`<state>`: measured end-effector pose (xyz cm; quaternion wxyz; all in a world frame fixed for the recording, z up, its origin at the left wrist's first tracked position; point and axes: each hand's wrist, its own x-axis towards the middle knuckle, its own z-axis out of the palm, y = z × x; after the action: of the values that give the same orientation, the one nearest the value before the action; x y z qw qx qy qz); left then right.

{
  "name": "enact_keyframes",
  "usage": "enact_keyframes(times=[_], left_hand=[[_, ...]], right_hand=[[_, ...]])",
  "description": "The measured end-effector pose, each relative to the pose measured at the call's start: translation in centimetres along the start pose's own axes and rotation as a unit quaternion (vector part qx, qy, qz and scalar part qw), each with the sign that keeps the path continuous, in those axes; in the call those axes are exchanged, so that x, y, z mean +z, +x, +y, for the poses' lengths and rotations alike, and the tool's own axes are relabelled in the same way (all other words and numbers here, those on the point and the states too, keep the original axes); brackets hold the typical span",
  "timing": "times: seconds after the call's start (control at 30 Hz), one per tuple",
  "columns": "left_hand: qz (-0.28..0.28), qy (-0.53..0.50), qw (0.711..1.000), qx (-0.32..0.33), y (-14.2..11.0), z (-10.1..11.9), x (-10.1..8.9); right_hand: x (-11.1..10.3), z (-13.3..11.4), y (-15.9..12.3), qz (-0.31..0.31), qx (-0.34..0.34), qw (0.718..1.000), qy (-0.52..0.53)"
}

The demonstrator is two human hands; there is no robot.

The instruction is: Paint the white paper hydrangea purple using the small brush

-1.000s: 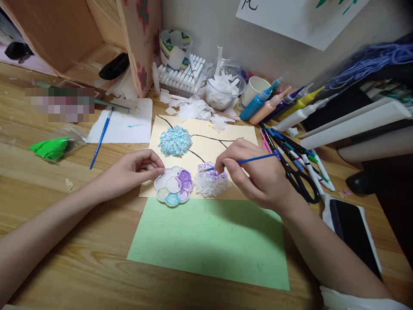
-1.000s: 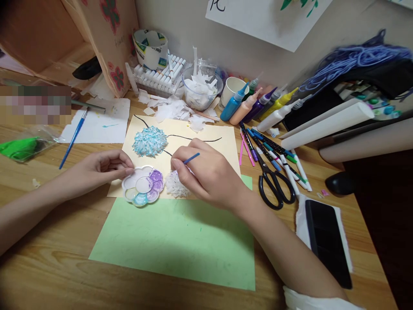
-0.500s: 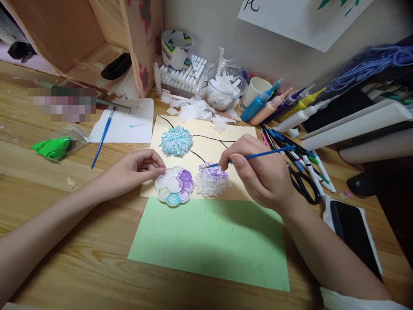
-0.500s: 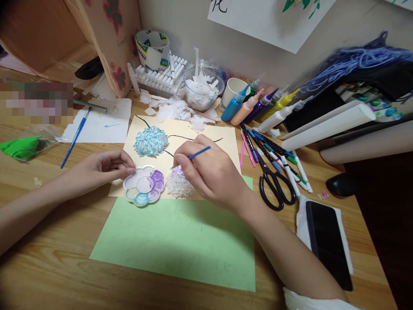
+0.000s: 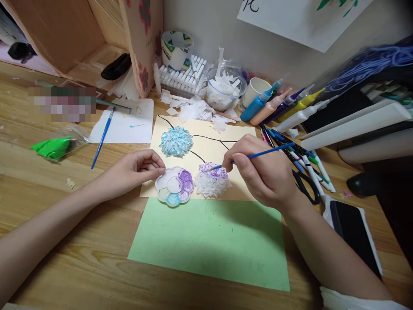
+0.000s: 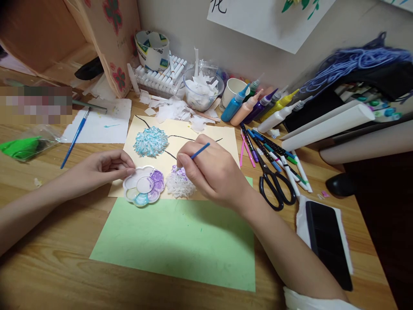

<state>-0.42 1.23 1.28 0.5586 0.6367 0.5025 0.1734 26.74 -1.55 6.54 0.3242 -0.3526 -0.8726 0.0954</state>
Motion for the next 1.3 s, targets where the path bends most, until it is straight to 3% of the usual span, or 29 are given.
enact_keyframes(times=[1.3], left_hand=[[-0.01,-0.03,0.999,-0.007,-0.06,-0.33,-0.06]], right_hand=[[-0.04,-0.54,0.25,-0.003,-0.061,0.998,-0.026]])
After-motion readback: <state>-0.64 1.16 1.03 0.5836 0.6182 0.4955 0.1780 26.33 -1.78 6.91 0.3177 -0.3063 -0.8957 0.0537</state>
